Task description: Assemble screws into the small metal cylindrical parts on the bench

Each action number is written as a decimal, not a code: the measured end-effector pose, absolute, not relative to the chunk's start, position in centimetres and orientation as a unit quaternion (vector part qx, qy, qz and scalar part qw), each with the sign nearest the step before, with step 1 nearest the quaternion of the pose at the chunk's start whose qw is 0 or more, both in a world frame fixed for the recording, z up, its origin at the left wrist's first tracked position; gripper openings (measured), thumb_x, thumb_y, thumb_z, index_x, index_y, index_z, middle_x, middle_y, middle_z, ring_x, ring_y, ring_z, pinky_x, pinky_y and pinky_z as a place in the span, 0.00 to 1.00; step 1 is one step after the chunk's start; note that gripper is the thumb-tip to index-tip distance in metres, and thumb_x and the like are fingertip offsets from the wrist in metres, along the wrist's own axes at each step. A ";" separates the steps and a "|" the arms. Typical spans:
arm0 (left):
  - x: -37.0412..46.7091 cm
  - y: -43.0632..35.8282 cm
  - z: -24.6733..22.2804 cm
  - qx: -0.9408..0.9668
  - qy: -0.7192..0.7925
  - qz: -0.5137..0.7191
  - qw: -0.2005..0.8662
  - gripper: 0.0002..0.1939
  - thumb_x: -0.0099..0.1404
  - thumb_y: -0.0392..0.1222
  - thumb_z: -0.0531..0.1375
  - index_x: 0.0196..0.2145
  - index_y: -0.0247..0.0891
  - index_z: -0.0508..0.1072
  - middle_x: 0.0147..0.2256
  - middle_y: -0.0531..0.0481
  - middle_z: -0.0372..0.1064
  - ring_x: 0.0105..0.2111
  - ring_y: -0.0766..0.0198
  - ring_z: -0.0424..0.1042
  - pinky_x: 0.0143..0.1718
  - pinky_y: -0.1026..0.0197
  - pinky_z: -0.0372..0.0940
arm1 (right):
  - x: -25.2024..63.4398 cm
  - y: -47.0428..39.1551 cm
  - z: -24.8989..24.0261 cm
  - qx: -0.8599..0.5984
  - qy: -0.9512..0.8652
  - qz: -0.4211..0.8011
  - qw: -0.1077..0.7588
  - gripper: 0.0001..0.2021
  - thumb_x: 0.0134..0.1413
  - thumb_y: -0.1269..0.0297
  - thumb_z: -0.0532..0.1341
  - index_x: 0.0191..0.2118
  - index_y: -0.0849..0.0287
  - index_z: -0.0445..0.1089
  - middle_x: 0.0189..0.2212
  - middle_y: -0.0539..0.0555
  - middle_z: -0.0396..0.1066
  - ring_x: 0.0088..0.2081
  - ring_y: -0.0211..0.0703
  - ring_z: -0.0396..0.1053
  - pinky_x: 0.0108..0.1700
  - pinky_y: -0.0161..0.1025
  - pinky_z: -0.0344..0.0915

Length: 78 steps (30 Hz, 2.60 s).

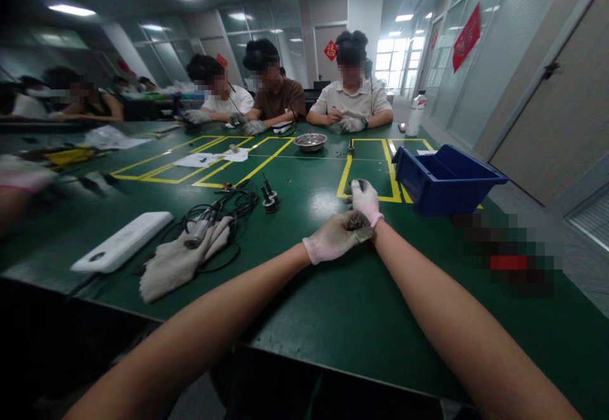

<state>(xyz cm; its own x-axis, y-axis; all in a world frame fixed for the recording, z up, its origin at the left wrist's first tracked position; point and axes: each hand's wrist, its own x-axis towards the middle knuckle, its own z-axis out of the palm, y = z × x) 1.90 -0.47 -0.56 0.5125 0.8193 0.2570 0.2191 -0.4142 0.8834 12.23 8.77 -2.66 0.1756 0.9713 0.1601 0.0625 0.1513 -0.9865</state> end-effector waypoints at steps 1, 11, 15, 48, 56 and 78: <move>1.6 -0.2 -0.5 0.762 0.336 0.371 0.411 0.14 0.60 0.48 0.59 0.38 0.34 0.72 0.37 0.47 0.72 0.35 0.63 0.69 0.38 0.63 0.62 | 12.3 8.3 -2.5 -0.509 -0.521 0.387 0.566 0.16 0.55 0.52 0.53 0.43 0.58 0.64 0.33 0.54 0.70 0.24 0.36 0.68 0.24 0.33 0.64; -3.6 3.9 -0.8 0.721 0.460 0.440 0.273 0.29 0.65 0.62 0.44 0.32 0.34 0.70 0.21 0.52 0.64 0.24 0.66 0.63 0.26 0.66 0.56 | 11.8 2.4 -1.2 -0.486 -0.630 0.360 0.487 0.24 0.51 0.58 0.58 0.53 0.59 0.60 0.37 0.57 0.71 0.25 0.37 0.68 0.27 0.36 0.67; -4.0 4.3 -1.1 0.707 0.462 0.451 0.289 0.33 0.66 0.62 0.38 0.38 0.34 0.72 0.21 0.51 0.64 0.22 0.66 0.64 0.26 0.65 0.57 | 12.3 1.6 -1.3 -0.491 -0.639 0.345 0.482 0.19 0.49 0.56 0.60 0.46 0.59 0.65 0.34 0.55 0.71 0.25 0.36 0.68 0.25 0.34 0.66; -4.2 3.9 -0.4 0.803 0.521 0.264 0.118 0.24 0.64 0.58 0.48 0.30 0.39 0.75 0.26 0.44 0.71 0.25 0.60 0.67 0.26 0.63 0.52 | 12.8 3.3 -2.2 -0.400 -0.572 0.433 0.571 0.19 0.49 0.53 0.61 0.44 0.59 0.67 0.37 0.54 0.69 0.29 0.33 0.67 0.24 0.28 0.61; -4.0 3.9 -0.6 0.823 0.504 0.240 0.102 0.23 0.65 0.56 0.47 0.32 0.40 0.75 0.28 0.45 0.72 0.26 0.61 0.68 0.25 0.63 0.52 | 12.1 1.9 -1.0 -0.412 -0.620 0.366 0.558 0.20 0.54 0.57 0.57 0.52 0.58 0.62 0.42 0.57 0.69 0.30 0.35 0.69 0.26 0.32 0.65; -3.6 3.5 -0.5 0.856 0.469 0.214 0.045 0.18 0.67 0.47 0.46 0.36 0.38 0.73 0.33 0.46 0.73 0.33 0.60 0.72 0.32 0.63 0.61 | 11.6 0.5 -0.3 -0.434 -0.700 0.234 0.517 0.12 0.55 0.60 0.57 0.44 0.58 0.66 0.36 0.54 0.72 0.34 0.40 0.71 0.37 0.40 0.68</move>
